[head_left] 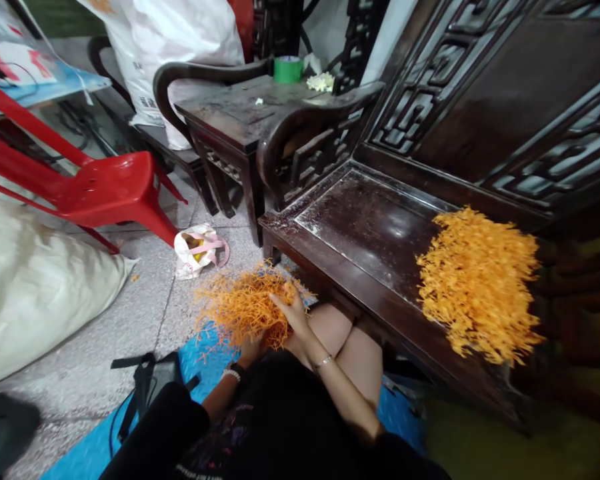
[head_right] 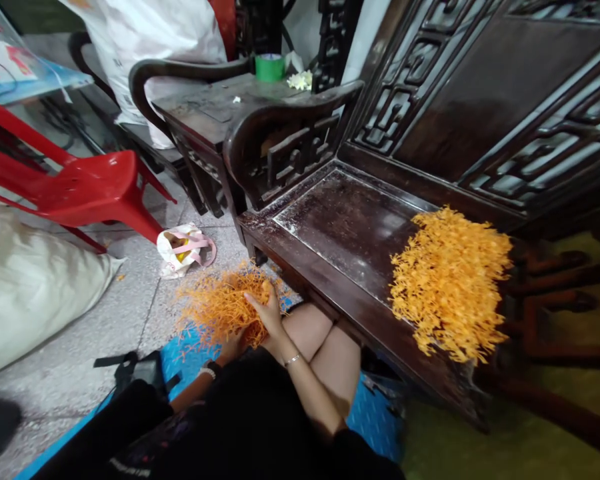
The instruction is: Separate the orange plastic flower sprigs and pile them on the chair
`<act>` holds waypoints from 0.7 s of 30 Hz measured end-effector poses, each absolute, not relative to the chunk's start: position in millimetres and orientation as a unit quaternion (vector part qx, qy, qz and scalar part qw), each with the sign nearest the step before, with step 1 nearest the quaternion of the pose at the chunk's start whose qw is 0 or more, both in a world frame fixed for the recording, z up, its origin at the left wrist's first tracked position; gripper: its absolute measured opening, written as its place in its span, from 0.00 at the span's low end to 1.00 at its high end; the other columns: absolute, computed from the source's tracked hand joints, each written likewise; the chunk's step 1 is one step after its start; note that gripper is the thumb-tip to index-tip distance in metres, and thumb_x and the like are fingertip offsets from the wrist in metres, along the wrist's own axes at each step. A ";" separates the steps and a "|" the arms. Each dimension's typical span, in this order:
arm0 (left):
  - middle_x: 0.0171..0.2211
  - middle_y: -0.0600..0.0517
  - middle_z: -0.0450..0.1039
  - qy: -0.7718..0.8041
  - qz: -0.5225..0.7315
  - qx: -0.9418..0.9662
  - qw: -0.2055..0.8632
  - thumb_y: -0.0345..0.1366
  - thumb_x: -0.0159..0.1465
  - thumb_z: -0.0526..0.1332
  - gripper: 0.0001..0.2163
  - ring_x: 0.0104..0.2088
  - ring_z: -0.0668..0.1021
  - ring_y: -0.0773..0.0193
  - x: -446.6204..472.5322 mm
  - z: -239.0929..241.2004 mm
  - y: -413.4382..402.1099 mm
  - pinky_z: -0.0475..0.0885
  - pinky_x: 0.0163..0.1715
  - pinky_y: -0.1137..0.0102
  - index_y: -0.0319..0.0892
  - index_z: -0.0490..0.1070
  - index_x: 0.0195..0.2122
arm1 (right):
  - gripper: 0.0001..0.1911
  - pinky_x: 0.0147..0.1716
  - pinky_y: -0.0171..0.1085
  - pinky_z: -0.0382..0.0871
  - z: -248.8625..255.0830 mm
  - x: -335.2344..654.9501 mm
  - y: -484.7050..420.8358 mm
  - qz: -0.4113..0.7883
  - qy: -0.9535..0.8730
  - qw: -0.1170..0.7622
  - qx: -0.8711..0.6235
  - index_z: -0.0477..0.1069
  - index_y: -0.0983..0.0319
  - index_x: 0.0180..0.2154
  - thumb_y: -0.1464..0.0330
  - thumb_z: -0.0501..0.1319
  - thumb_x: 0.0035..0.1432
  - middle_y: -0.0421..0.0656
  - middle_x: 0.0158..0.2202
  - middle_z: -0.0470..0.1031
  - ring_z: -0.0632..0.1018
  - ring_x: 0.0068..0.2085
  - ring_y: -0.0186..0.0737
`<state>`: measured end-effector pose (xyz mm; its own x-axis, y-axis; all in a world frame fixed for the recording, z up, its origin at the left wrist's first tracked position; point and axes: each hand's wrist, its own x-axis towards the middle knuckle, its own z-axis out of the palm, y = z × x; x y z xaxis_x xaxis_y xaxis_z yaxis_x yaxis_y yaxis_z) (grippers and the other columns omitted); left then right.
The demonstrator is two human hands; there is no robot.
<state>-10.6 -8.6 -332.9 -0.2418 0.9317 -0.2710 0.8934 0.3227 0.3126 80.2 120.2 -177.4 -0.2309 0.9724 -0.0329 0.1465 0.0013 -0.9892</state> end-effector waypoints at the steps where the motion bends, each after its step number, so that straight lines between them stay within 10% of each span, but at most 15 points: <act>1: 0.52 0.44 0.70 0.787 0.042 0.578 0.210 0.42 0.66 0.59 0.16 0.49 0.75 0.56 -10.5 -331.7 -5.4 0.72 0.49 0.56 0.43 0.69 0.53 | 0.28 0.40 0.44 0.73 -177.7 74.3 128.1 0.535 -0.576 0.399 -0.472 0.73 0.63 0.37 0.48 0.68 0.42 0.46 0.37 0.77 0.77 0.39 0.46; 8: 0.48 0.43 0.72 0.775 0.052 0.579 0.247 0.48 0.62 0.62 0.23 0.48 0.75 0.54 -14.9 -321.0 23.8 0.71 0.48 0.54 0.39 0.67 0.53 | 0.31 0.15 0.33 0.45 -158.8 58.8 140.9 0.542 -0.482 0.509 -0.463 0.44 0.57 0.16 0.45 0.52 0.59 0.31 0.13 0.45 0.50 0.16 0.27; 21: 0.48 0.45 0.73 0.766 0.111 0.536 0.338 0.42 0.67 0.58 0.10 0.46 0.75 0.58 -35.2 -295.2 41.9 0.73 0.45 0.59 0.47 0.71 0.46 | 0.33 0.21 0.36 0.58 -89.8 69.8 102.6 0.620 -0.496 0.556 -0.247 0.46 0.60 0.14 0.49 0.51 0.63 0.31 0.11 0.45 0.51 0.13 0.27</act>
<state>-35.2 41.9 -295.2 -0.1982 0.8955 -0.3984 0.7454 0.4017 0.5320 69.8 102.6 -89.8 -0.2608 0.9339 0.2448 -0.4442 0.1090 -0.8893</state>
